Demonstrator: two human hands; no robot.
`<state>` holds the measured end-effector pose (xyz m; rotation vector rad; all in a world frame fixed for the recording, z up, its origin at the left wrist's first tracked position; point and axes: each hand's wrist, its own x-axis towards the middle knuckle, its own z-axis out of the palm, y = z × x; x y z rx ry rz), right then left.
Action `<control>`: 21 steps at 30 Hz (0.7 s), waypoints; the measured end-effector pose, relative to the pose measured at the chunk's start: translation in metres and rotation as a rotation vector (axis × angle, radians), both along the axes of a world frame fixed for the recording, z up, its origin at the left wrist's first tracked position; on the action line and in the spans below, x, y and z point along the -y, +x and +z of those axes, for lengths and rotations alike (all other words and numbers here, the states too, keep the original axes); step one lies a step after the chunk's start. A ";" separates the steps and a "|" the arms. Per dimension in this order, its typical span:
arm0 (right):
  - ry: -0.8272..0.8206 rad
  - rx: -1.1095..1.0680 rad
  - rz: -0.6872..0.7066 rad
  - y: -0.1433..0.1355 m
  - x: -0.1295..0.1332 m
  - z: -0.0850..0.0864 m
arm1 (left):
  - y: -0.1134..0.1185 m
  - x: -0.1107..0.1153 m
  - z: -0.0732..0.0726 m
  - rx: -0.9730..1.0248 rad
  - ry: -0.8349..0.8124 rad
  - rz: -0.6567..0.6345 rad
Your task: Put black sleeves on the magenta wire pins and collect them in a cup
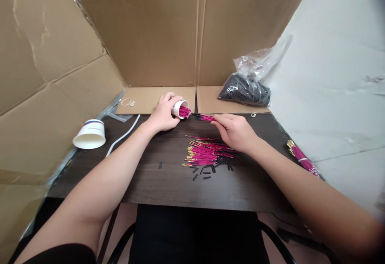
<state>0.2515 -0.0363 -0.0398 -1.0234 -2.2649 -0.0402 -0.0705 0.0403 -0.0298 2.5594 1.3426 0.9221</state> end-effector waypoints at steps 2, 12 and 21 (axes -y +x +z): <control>0.029 -0.007 -0.013 -0.001 0.003 0.003 | 0.007 0.005 0.003 0.069 0.009 -0.053; 0.137 0.174 -0.124 -0.007 0.026 0.028 | 0.045 0.038 0.009 0.206 0.061 -0.216; 0.083 0.234 -0.151 -0.006 0.024 0.028 | 0.049 0.041 0.004 0.217 0.086 -0.177</control>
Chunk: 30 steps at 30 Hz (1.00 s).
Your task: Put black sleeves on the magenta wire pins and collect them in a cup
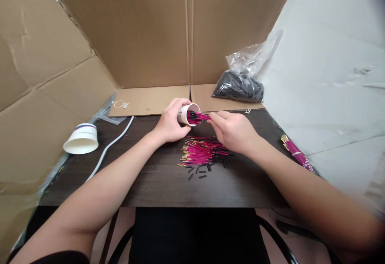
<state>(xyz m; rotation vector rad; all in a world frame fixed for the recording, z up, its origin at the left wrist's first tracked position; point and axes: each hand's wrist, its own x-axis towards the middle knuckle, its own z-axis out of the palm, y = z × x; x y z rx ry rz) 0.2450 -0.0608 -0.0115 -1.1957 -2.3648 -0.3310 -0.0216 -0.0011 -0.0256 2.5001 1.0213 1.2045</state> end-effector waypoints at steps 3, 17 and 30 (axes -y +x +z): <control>0.014 0.023 0.001 -0.002 0.003 0.001 | 0.004 0.004 0.001 -0.010 0.011 -0.040; 0.099 0.120 0.033 -0.007 0.007 0.002 | 0.025 0.022 0.000 -0.026 0.054 -0.110; 0.108 0.114 0.065 -0.010 0.010 0.002 | 0.025 0.023 -0.001 0.000 0.031 -0.104</control>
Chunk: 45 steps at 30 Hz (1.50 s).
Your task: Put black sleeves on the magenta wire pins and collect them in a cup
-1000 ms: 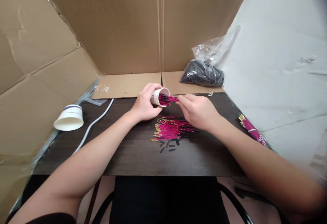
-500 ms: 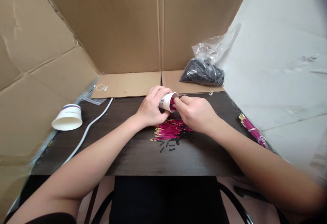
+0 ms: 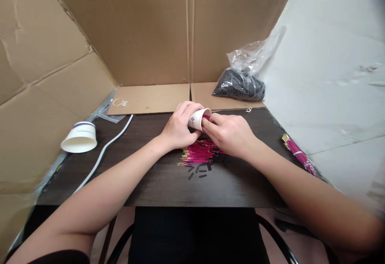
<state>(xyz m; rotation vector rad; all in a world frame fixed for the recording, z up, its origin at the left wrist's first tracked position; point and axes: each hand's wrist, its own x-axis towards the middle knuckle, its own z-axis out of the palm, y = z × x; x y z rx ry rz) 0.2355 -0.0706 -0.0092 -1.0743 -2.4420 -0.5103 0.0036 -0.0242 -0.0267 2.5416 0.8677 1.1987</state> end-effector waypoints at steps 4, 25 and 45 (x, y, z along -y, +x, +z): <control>-0.012 -0.088 0.017 0.002 0.003 0.003 | -0.003 -0.003 -0.005 0.051 -0.058 0.018; -0.001 -0.400 0.251 0.005 -0.009 -0.011 | -0.012 -0.014 -0.019 0.228 -0.150 -0.019; -0.219 -0.575 0.211 0.005 -0.014 -0.021 | -0.013 -0.016 -0.018 0.256 -0.105 -0.078</control>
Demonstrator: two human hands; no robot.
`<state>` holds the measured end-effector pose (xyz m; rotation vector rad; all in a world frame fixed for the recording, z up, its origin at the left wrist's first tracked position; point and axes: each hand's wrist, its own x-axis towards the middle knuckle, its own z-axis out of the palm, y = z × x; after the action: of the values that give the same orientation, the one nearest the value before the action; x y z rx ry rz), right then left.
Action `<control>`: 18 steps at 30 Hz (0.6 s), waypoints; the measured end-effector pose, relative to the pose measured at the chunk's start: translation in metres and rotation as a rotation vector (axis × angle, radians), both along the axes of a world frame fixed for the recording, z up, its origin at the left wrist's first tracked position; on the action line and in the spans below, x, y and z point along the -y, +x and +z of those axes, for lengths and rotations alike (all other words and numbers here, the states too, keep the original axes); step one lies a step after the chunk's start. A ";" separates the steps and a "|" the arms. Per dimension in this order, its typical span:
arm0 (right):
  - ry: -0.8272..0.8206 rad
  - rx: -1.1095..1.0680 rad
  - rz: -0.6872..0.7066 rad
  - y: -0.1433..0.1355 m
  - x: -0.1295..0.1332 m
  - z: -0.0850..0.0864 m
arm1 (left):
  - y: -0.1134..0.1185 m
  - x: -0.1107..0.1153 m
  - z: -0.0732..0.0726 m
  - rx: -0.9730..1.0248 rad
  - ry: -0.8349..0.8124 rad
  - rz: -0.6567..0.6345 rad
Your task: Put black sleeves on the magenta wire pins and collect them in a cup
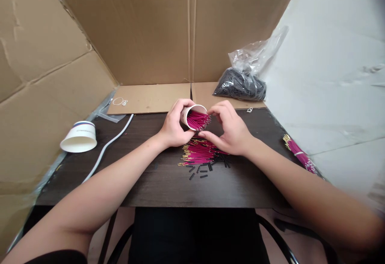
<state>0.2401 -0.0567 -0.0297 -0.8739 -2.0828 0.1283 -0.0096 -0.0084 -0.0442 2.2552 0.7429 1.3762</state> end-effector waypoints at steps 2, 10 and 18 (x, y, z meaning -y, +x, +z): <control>-0.048 0.003 -0.034 -0.001 -0.001 -0.002 | 0.000 0.002 0.002 -0.019 0.006 -0.012; -0.068 -0.036 -0.031 -0.002 -0.002 -0.005 | -0.002 -0.001 0.001 -0.053 0.024 0.040; -0.125 0.029 -0.055 -0.001 -0.002 -0.008 | -0.031 -0.026 0.014 -0.331 0.118 0.408</control>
<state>0.2395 -0.0543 -0.0374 -1.0133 -2.0928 0.2197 -0.0406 0.0179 -0.0304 2.5592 1.3240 1.2479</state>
